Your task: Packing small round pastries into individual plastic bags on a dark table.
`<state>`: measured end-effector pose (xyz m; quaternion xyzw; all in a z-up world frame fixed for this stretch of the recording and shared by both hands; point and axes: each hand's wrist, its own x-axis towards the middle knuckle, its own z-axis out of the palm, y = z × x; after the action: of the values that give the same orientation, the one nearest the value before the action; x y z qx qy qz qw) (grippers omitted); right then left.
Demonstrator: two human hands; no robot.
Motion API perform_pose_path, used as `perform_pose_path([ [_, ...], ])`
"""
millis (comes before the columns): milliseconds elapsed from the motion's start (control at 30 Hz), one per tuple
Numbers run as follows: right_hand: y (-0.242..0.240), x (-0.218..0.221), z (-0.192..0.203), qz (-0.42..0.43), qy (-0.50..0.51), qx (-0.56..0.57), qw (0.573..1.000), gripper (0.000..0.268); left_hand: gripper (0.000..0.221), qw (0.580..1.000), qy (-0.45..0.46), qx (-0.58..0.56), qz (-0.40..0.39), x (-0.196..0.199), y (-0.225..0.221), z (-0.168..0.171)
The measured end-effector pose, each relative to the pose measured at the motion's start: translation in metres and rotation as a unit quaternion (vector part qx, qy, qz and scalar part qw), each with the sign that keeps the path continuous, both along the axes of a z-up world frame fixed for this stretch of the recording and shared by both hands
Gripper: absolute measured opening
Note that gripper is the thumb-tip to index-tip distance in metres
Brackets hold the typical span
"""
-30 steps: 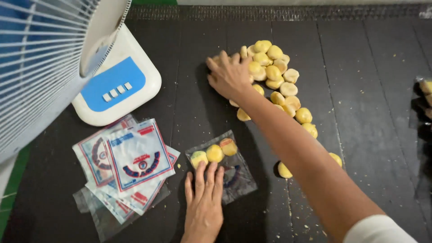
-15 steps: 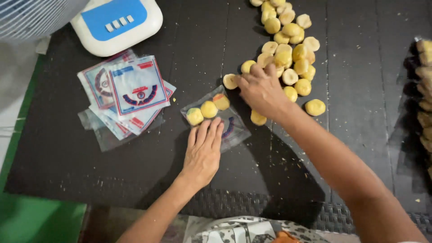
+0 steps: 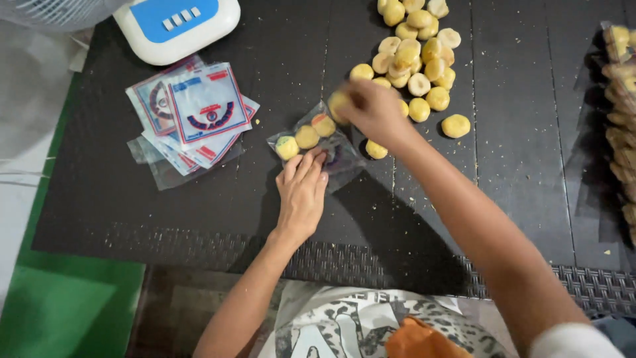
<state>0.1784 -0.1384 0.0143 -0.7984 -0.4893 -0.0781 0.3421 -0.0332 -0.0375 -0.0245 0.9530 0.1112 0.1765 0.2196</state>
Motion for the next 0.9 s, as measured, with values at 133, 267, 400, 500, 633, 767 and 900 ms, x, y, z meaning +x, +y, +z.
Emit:
perform_pose_path([
  [133, -0.074, -0.077, 0.052, -0.081, 0.492, 0.013, 0.867, 0.034, 0.04, 1.0, 0.021, 0.001, 0.012, 0.007, -0.012, 0.008],
  [267, -0.072, -0.101, 0.011, -0.148, 0.548, 0.051, 0.822, 0.036, 0.043, 0.999, 0.041, -0.007, -0.011, 0.009, -0.024, 0.016],
  [400, -0.065, -0.113, 0.005, -0.086, 0.44, 0.042, 0.893, 0.016, 0.043, 1.0, 0.02, 0.01, 0.002, 0.006, -0.026, 0.019],
  [500, -0.079, -0.091, 0.0, -0.103, 0.21, -0.002, 0.972, 0.019, 0.043, 0.999, 0.003, 0.038, 0.011, 0.003, -0.026, 0.024],
  [633, -0.071, -0.065, -0.018, -0.171, -0.157, -0.102, 0.967, 0.041, 0.048, 0.994, -0.033, 0.107, 0.002, 0.013, -0.029, 0.019],
  [767, -0.088, -0.055, -0.032, -0.178, -0.21, -0.109, 0.955, 0.037, 0.042, 0.998, -0.036, 0.056, -0.009, 0.014, -0.025, 0.018],
  [900, -0.117, -0.084, -0.023, -0.17, -0.035, -0.074, 0.982, 0.036, 0.041, 0.999, -0.044, 0.023, -0.016, 0.012, -0.025, 0.024],
])
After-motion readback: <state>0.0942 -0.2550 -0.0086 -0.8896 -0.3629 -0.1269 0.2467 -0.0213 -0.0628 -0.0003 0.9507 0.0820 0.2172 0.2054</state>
